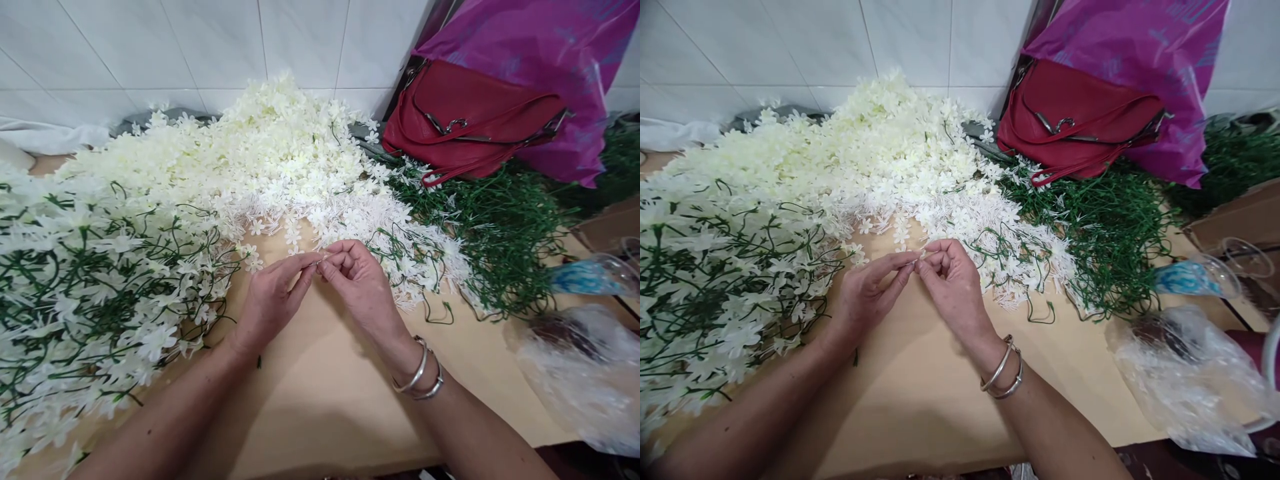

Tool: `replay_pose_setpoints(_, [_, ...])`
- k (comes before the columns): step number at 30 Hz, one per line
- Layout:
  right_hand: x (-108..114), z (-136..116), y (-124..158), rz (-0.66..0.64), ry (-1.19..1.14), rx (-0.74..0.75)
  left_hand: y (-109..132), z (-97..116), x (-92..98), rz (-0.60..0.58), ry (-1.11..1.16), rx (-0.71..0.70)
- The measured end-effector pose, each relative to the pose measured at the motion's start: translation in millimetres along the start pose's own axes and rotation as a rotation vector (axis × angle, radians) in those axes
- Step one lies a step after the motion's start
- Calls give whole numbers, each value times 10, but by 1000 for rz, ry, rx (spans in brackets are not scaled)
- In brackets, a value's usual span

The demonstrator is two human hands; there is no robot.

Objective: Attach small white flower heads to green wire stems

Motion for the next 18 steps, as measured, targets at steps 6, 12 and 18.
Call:
replay_pose_setpoints(6, [-13, 46, -41, -79, 4, -72, -26, 101, -18, -74, -185, -201])
replay_pose_setpoints(12, [64, 23, -53, -23, -6, 24, -2, 12, 16, -9, -110, -123])
replay_pose_setpoints(18, [109, 52, -90, -6, -17, 65, -25, 21, 8, -39, -63, -130])
Point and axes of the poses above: each hand's wrist, its own y-axis away from the middle knuckle, its own x-axis out of the back of the hand, z = x × y, the point moved 7 cm from there along -y, towards the middle knuckle, and after that the axes turned 12 degrees about -x, right-handed, at the moved point
